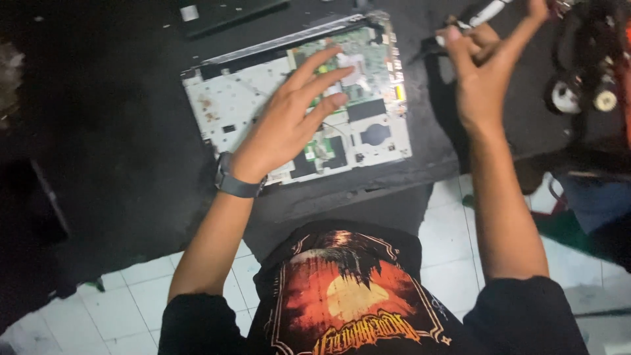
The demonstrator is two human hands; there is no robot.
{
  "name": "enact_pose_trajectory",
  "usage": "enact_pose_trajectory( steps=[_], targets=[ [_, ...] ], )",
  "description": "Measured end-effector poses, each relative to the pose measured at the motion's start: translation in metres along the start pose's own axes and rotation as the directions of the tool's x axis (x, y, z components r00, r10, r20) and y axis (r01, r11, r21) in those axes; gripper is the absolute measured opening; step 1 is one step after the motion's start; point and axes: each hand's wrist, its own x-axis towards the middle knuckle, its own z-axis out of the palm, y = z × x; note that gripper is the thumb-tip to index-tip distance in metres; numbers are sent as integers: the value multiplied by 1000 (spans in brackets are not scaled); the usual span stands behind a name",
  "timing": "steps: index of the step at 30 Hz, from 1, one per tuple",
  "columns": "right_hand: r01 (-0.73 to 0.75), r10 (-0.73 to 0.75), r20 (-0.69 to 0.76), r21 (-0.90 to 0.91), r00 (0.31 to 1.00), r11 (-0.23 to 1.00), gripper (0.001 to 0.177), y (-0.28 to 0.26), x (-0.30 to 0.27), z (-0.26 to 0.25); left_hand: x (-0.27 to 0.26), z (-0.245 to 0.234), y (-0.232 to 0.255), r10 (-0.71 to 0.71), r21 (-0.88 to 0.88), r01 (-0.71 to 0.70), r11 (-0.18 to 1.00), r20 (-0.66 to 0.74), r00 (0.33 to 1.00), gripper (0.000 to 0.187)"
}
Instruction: Cleaning internal laptop components with a brush and reassembling parts using a screwdriver on a repair bench.
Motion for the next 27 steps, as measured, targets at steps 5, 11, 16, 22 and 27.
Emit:
enact_pose_trajectory(
  steps=[5, 11, 16, 22, 27],
  targets=[
    [97, -91, 61, -105, 994, 990, 79, -56, -6, 25, -44, -22, 26, 67, -27, -73, 997, -163, 984, 32],
    [73, -68, 51, -98, 996, 992, 82, -44, -9, 17, -107, -20, -1, -68, 85, 95, 992, -272, 960, 33],
    [-99, 95, -41, -108, 995, 989, 98, -9, -7, -10, -128, -8, -33, -155, 301, 243, 922, -286, 946, 71],
    [63, -54, 46, -225, 997, 972, 77, -48, -11, 14, -118, 20, -40, -141, 632, 286, 720, -271, 952, 76],
    [163, -145, 103, -193, 984, 968, 80, -74, -12, 35, -114, 20, -35, -189, 636, 332, 696, -284, 940, 72]
  ],
)
